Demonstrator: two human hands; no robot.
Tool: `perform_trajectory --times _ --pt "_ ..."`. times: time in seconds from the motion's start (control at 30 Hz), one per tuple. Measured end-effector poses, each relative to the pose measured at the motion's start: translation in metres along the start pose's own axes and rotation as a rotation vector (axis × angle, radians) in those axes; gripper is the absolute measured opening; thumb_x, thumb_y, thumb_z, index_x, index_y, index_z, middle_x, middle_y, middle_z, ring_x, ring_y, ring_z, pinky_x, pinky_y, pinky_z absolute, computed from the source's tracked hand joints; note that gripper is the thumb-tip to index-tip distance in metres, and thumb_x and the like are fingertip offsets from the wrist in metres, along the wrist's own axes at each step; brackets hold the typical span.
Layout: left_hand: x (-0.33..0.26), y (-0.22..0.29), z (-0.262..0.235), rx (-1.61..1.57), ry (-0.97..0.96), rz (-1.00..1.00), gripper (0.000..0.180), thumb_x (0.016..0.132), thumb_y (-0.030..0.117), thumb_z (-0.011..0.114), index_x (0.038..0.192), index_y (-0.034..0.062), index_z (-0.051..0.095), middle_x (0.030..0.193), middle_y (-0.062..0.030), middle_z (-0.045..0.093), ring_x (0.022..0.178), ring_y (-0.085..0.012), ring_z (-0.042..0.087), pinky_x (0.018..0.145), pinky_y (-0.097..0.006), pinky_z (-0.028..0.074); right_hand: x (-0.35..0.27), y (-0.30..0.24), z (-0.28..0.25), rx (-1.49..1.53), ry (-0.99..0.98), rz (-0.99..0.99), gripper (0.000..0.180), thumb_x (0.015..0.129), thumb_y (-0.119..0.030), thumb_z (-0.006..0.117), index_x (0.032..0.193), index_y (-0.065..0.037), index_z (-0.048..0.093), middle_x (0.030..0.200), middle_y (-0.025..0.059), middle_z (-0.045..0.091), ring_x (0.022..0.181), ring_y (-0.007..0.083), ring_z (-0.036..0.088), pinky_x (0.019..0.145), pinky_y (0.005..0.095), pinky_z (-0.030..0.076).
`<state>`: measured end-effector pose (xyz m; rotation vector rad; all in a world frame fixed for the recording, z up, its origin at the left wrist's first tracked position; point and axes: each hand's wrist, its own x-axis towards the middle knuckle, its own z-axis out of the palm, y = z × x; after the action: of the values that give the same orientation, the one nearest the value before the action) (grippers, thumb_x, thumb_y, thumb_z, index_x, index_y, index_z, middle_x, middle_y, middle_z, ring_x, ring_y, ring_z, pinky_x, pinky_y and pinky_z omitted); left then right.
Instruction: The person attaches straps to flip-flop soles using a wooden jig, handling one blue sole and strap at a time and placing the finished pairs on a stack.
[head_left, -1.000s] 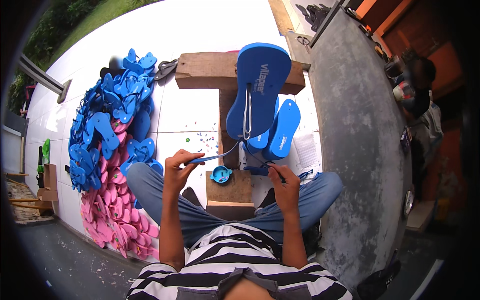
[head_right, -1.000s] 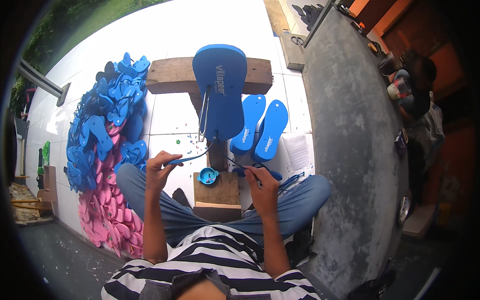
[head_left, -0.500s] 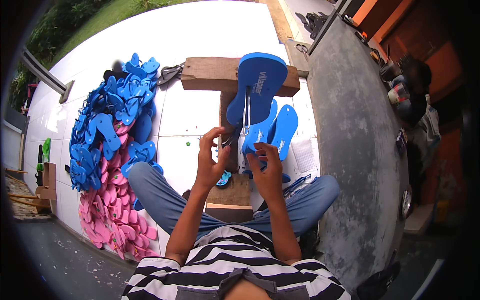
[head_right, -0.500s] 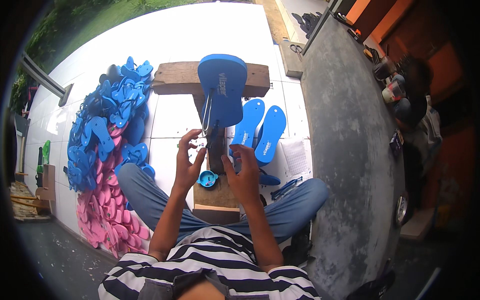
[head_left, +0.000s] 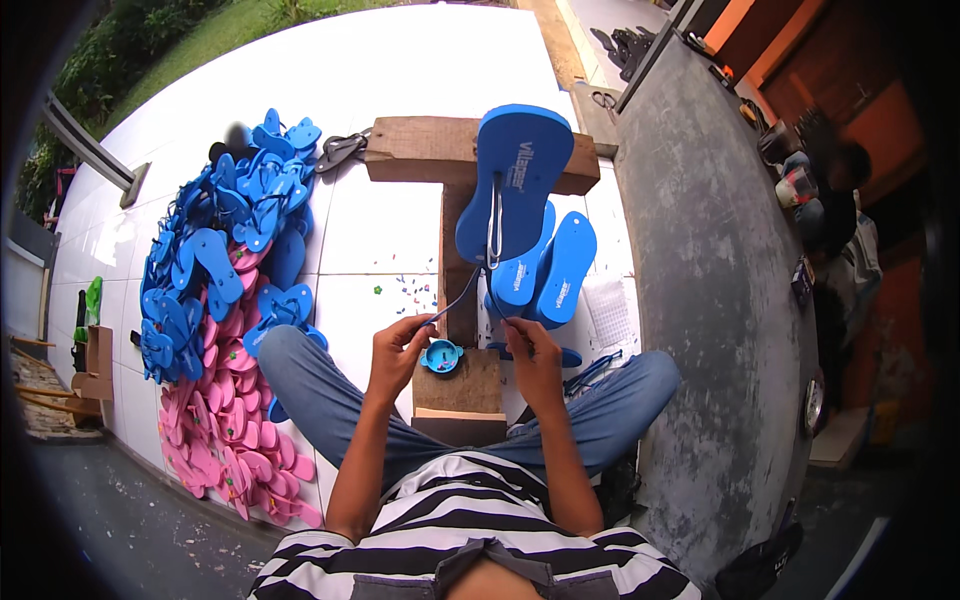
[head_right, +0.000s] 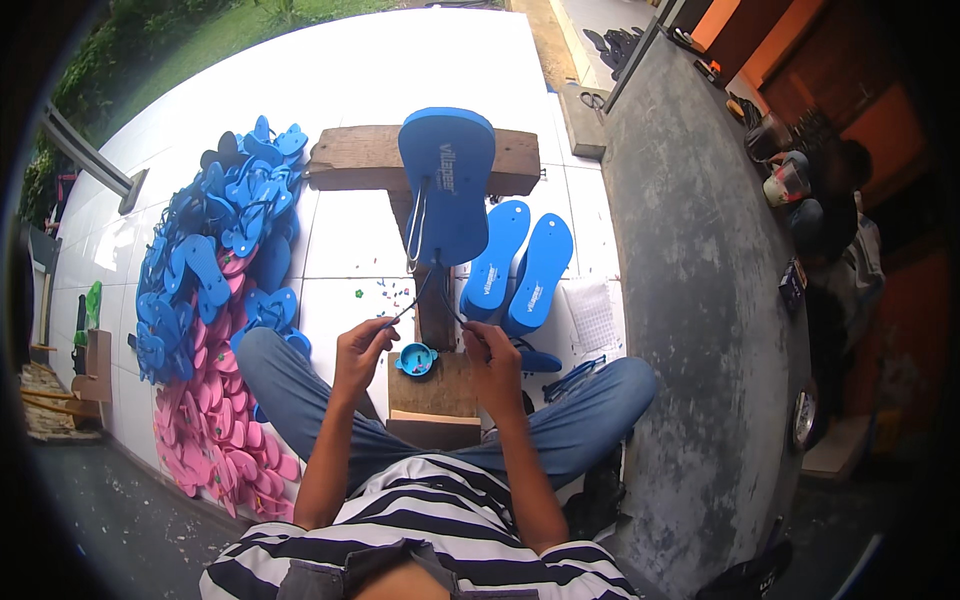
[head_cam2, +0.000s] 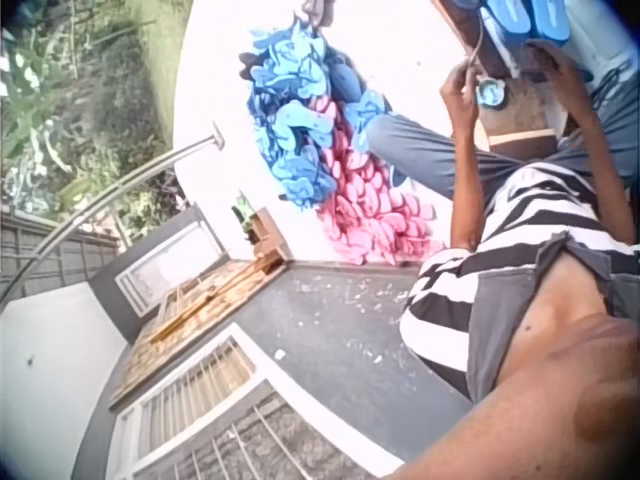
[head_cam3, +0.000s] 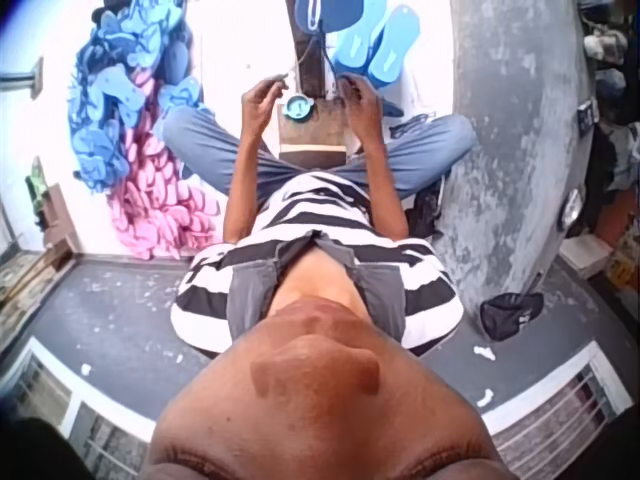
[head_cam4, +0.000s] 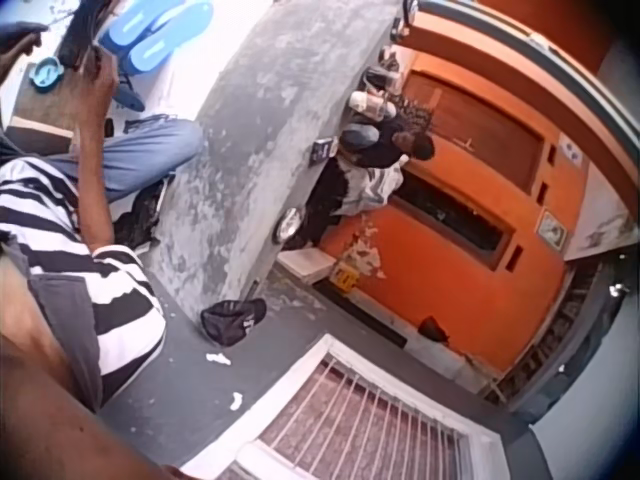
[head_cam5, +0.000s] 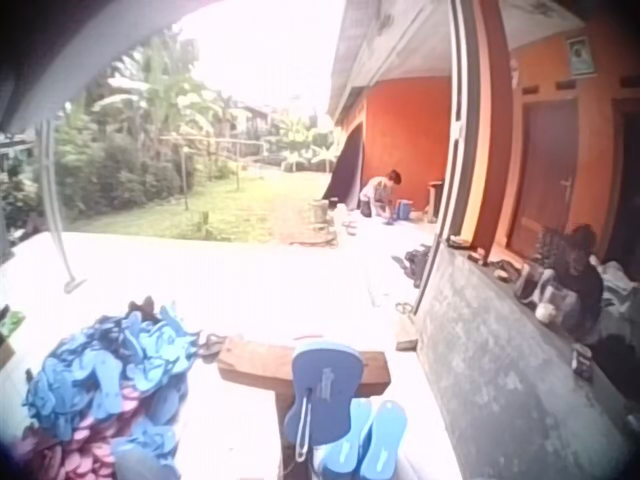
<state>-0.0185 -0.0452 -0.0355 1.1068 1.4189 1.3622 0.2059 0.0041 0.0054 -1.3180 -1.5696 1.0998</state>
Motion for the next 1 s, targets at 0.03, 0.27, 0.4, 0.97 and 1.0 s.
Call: perform_trajectory --times 0.03,0.27,0.4,0.97,1.0 --pt "0.001 0.009 -0.007 -0.05 0.06 0.02 0.02 0.094 0.004 0.065 0.112 -0.0037 0.068 0.09 -0.0082 0.072 0.078 -0.0095 0.066 0.069 -0.022 0.052 0.001 0.003 -0.013 0.006 -0.003 0.023 0.02 0.095 -0.014 0.064 0.109 0.0 0.067 0.088 0.0121 0.068 0.076 0.0209 0.067 0.07 0.0315 0.051" --pt "0.033 0.097 0.011 -0.258 0.048 0.442 0.01 0.092 0.001 0.065 0.102 0.0026 0.063 0.119 -0.0171 0.062 0.109 -0.0207 0.06 0.091 -0.033 0.05 0.015 -0.033 -0.033 -0.22 -0.209 -0.111 0.021 0.096 -0.016 0.062 0.107 0.0 0.069 0.094 0.0137 0.069 0.085 0.0224 0.067 0.079 0.0357 0.051" --pt "0.044 0.118 0.041 -0.476 -0.237 0.347 0.014 0.098 0.009 0.061 0.109 0.0028 0.054 0.095 -0.0107 0.067 0.094 -0.0177 0.064 0.088 -0.033 0.049 0.025 -0.077 -0.029 -0.296 -0.028 -0.34 0.025 0.097 -0.018 0.06 0.115 -0.002 0.067 0.111 0.0152 0.066 0.104 0.0268 0.064 0.092 0.0398 0.048" --pt "0.085 0.155 0.033 -0.341 -0.081 0.406 0.019 0.1 0.02 0.061 0.102 0.0013 0.062 0.089 -0.0056 0.065 0.083 -0.0104 0.061 0.076 -0.026 0.049 0.078 -0.104 -0.007 0.96 -0.254 -0.251 0.022 0.092 -0.02 0.072 0.103 -0.001 0.067 0.095 0.0099 0.07 0.085 0.016 0.065 0.081 0.0302 0.051" --pt "0.091 0.166 0.028 -0.303 -0.028 0.484 0.019 0.101 0.021 0.06 0.101 0.0015 0.062 0.086 -0.0052 0.065 0.075 -0.009 0.058 0.069 -0.024 0.046 0.079 -0.105 -0.006 0.964 -0.286 -0.259 0.022 0.092 -0.021 0.071 0.101 -0.001 0.067 0.093 0.0089 0.069 0.083 0.0154 0.064 0.079 0.03 0.051"
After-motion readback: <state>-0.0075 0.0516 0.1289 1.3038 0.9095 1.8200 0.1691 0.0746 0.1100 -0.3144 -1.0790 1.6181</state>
